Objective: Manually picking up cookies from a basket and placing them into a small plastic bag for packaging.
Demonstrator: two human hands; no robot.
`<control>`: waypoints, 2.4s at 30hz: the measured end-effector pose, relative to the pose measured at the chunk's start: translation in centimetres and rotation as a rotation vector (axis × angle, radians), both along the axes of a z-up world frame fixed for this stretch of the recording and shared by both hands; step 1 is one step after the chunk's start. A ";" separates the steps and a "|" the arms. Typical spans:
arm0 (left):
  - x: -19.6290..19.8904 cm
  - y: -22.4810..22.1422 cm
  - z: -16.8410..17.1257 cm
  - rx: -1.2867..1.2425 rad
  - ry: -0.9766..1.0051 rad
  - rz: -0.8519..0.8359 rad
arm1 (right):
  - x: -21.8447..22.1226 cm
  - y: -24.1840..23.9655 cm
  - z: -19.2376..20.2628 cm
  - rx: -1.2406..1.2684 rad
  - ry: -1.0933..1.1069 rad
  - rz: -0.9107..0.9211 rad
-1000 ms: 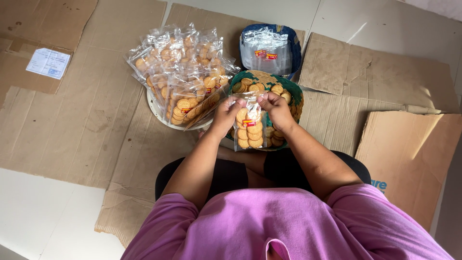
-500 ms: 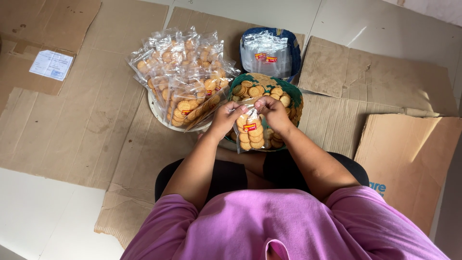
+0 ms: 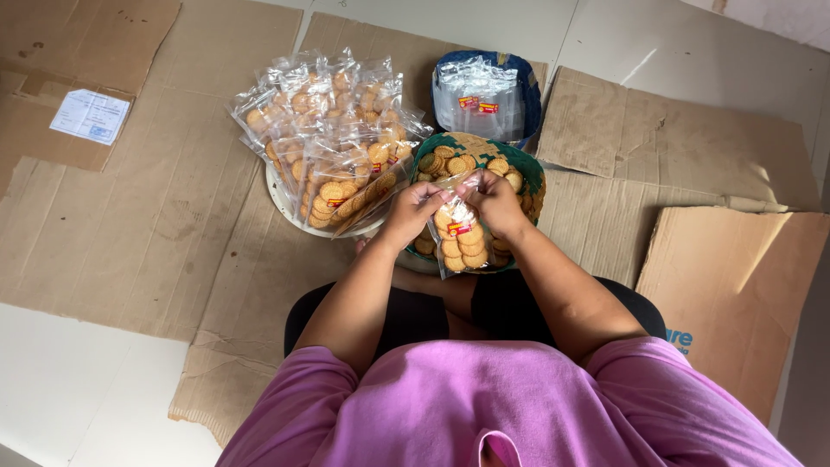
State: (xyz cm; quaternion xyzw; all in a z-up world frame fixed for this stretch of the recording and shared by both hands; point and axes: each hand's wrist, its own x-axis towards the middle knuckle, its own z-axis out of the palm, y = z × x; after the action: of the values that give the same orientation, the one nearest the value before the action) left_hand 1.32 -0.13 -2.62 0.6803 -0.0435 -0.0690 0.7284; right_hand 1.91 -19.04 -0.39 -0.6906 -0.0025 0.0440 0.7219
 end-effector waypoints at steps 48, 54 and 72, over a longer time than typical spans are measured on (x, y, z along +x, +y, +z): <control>2.5 2.1 0.9 0.402 0.036 -0.830 | 24.5 13.7 -5.7 -1.062 0.081 0.257; 3.3 1.9 0.0 0.498 0.092 -0.878 | 23.0 9.6 -1.0 -1.307 0.034 0.251; 3.8 1.7 -0.4 0.607 0.202 -0.836 | 24.2 -8.1 -11.4 -1.340 0.371 0.014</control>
State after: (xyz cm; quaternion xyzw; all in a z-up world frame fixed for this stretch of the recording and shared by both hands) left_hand 5.17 1.58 -2.98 0.7753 -0.2187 -0.4286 0.4091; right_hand 26.13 -27.17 -11.84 -0.9684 0.1439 0.1581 0.1282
